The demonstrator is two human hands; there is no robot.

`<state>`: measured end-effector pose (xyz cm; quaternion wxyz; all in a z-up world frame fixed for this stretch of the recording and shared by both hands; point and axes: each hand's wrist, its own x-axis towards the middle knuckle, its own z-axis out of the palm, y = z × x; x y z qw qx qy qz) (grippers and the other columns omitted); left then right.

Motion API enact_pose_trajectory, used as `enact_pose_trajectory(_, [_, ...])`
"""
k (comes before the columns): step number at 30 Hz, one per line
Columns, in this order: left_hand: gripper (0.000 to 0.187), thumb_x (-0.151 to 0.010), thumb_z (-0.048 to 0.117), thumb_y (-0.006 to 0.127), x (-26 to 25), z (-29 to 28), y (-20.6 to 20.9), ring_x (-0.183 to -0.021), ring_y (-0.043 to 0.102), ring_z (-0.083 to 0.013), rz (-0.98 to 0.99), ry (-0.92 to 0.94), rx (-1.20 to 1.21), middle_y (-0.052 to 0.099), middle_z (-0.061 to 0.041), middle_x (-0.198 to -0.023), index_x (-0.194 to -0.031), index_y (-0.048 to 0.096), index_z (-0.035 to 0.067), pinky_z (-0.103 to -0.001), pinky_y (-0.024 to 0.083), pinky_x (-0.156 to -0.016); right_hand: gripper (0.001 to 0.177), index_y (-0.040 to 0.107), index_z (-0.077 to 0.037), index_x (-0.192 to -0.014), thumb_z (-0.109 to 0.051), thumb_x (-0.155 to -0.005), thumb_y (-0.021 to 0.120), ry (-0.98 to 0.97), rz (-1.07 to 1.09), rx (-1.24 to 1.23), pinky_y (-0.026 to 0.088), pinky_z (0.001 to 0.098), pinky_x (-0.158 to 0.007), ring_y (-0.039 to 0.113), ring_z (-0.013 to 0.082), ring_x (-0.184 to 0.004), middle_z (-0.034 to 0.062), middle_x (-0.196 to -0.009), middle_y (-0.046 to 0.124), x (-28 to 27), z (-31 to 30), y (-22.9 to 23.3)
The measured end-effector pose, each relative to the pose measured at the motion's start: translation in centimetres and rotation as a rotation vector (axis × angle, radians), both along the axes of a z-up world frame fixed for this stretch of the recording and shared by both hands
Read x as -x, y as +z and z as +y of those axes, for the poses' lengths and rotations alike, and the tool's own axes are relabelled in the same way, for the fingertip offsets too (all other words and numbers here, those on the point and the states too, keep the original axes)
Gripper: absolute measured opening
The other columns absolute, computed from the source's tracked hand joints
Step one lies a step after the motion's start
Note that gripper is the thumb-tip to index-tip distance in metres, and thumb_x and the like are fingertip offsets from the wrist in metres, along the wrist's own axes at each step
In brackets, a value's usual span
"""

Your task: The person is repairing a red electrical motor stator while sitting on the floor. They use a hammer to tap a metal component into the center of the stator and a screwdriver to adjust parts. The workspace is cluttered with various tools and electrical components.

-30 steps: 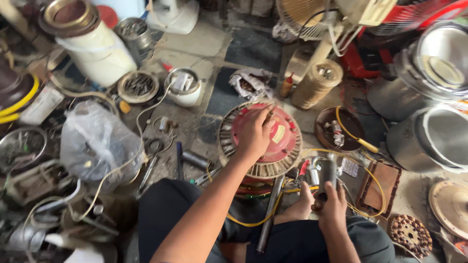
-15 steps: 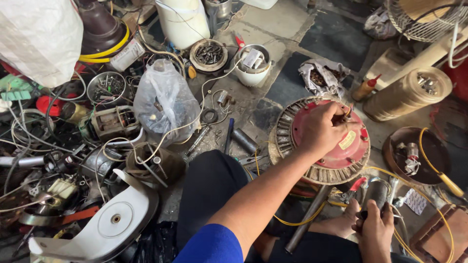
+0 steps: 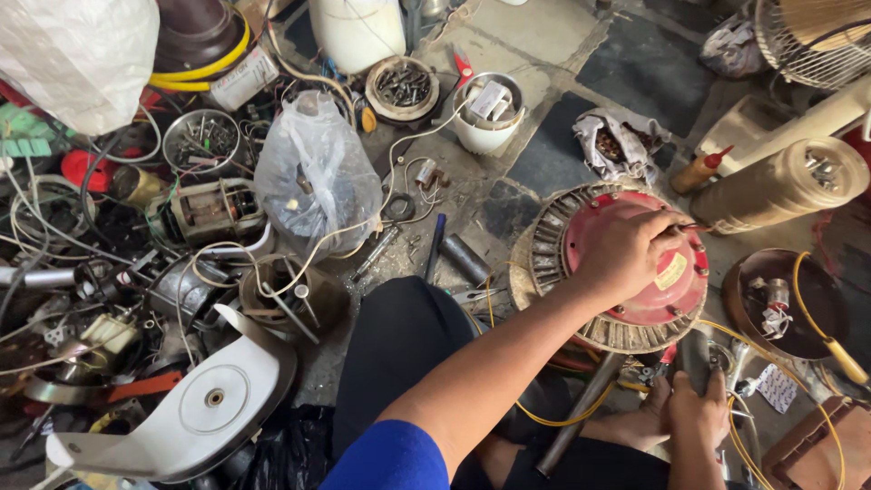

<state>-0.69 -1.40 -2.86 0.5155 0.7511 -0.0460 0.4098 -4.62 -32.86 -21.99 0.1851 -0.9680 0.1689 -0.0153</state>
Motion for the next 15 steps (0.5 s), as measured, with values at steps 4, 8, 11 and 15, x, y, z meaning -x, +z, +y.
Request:
enact_pose_trajectory(4, [0.018,-0.088,0.028,0.078,-0.2,0.1,-0.2,-0.080,0.070,-0.0217,0.050,0.046,0.014,0.071,-0.004,-0.083,-0.096,0.071,0.014,-0.035,0.054,-0.076,0.080,0.054,-0.011,-0.153,-0.048,-0.084,0.071,-0.021,0.029,-0.145,0.044,0.0492,-0.106,0.058,0.0457,-0.124,0.0315,-0.134,0.062,0.3,0.0,-0.3])
enact_pose_trajectory(8, [0.031,-0.085,0.029,0.081,-1.1,-0.7,-1.0,-0.073,0.067,-0.0198,0.079,-0.046,0.159,0.066,-0.007,-0.078,-0.088,0.059,0.006,-0.033,0.052,-0.070,0.067,0.063,-0.016,-0.151,-0.043,-0.091,0.070,0.029,0.078,-0.017,0.047,0.0508,-0.103,0.064,0.0441,-0.116,0.0276,-0.122,0.070,0.7,0.5,1.1])
enact_pose_trajectory(11, [0.043,-0.075,0.036,0.084,-2.7,-1.2,-2.2,-0.066,0.063,-0.0183,0.116,-0.074,0.180,0.062,-0.006,-0.074,-0.087,0.052,0.009,-0.032,0.051,-0.065,0.039,0.072,-0.010,-0.134,-0.035,-0.104,0.070,0.143,-0.127,0.066,0.053,0.0441,-0.101,0.069,0.0356,-0.110,0.0220,-0.117,0.074,3.3,1.0,2.2])
enact_pose_trajectory(15, [0.052,-0.078,0.048,0.083,-4.5,-3.1,-4.4,-0.071,0.060,-0.0186,0.120,-0.066,0.166,0.061,-0.006,-0.083,-0.089,0.051,0.009,-0.032,0.048,-0.069,0.031,0.075,-0.005,-0.115,-0.033,-0.103,0.069,0.216,0.132,-0.026,0.056,0.0377,-0.089,0.069,0.0283,-0.096,0.0187,-0.106,0.075,6.7,6.8,0.4])
